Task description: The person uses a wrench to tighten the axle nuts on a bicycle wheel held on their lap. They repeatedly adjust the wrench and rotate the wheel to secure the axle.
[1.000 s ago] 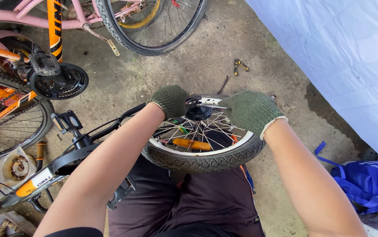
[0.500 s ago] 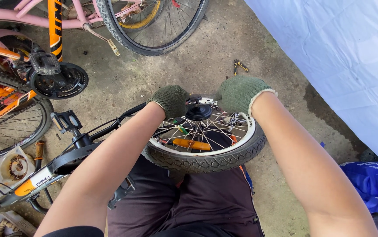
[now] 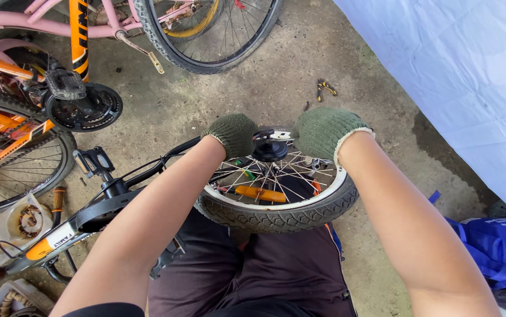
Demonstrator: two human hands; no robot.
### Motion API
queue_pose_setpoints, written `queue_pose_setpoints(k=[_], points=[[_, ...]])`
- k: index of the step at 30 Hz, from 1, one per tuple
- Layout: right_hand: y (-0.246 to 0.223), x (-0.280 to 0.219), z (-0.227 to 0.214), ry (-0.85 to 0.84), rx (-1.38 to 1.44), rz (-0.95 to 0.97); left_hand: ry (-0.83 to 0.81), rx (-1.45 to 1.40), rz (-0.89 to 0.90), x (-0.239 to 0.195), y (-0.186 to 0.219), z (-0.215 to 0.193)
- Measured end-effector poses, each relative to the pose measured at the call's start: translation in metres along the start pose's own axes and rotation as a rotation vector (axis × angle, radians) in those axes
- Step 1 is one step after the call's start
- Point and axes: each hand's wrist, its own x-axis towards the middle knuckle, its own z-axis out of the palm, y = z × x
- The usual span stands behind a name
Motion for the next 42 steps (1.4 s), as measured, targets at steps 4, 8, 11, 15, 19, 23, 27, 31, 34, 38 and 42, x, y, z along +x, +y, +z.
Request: queue_pose_setpoints(k=[4, 8, 11, 15, 19, 23, 27, 31, 34, 38, 42], points=[[-0.033, -0.012, -0.043, -0.27, 0.052, 0.109, -0.031, -0.013, 0.009, -0.015, 0.011, -0.027], [-0.021, 0.004, 0.013, -0.034, -0.004, 0.108, -0.048, 0.004, 0.011, -0.007, 0.005, -0.011], [-0.026, 0.003, 0.006, -0.029, -0.034, 0.104, 0.01, 0.054, 0.015, 0.0, -0.003, 0.006], [-0.041, -0.012, -0.052, -0.188, -0.209, -0.116, 0.024, 0.058, 0.034, -0.003, 0.0, 0.002], [-0.02, -0.002, -0.058, -0.269, -0.245, -0.135, 0.024, 0.07, 0.04, -0.008, 0.006, -0.002], [-0.004, 0.021, -0.015, -0.043, -0.298, -0.123, 0.04, 0.029, 0.034, -0.003, -0.001, 0.0], [-0.018, 0.023, 0.0, 0.029, -0.31, 0.006, 0.035, 0.031, 0.04, -0.004, 0.001, -0.002], [-0.025, 0.025, -0.007, 0.115, -0.404, -0.055, 0.032, 0.054, 0.047, -0.007, 0.004, -0.006], [-0.02, 0.017, -0.039, -0.17, -0.268, -0.034, 0.03, 0.043, 0.063, -0.006, 0.002, -0.006], [-0.014, -0.008, -0.066, -0.313, -0.124, -0.045, 0.019, 0.021, 0.04, 0.0, 0.001, 0.0], [0.02, 0.008, -0.021, -0.146, 0.04, -0.062, 0.015, 0.032, 0.041, -0.006, 0.005, -0.01]])
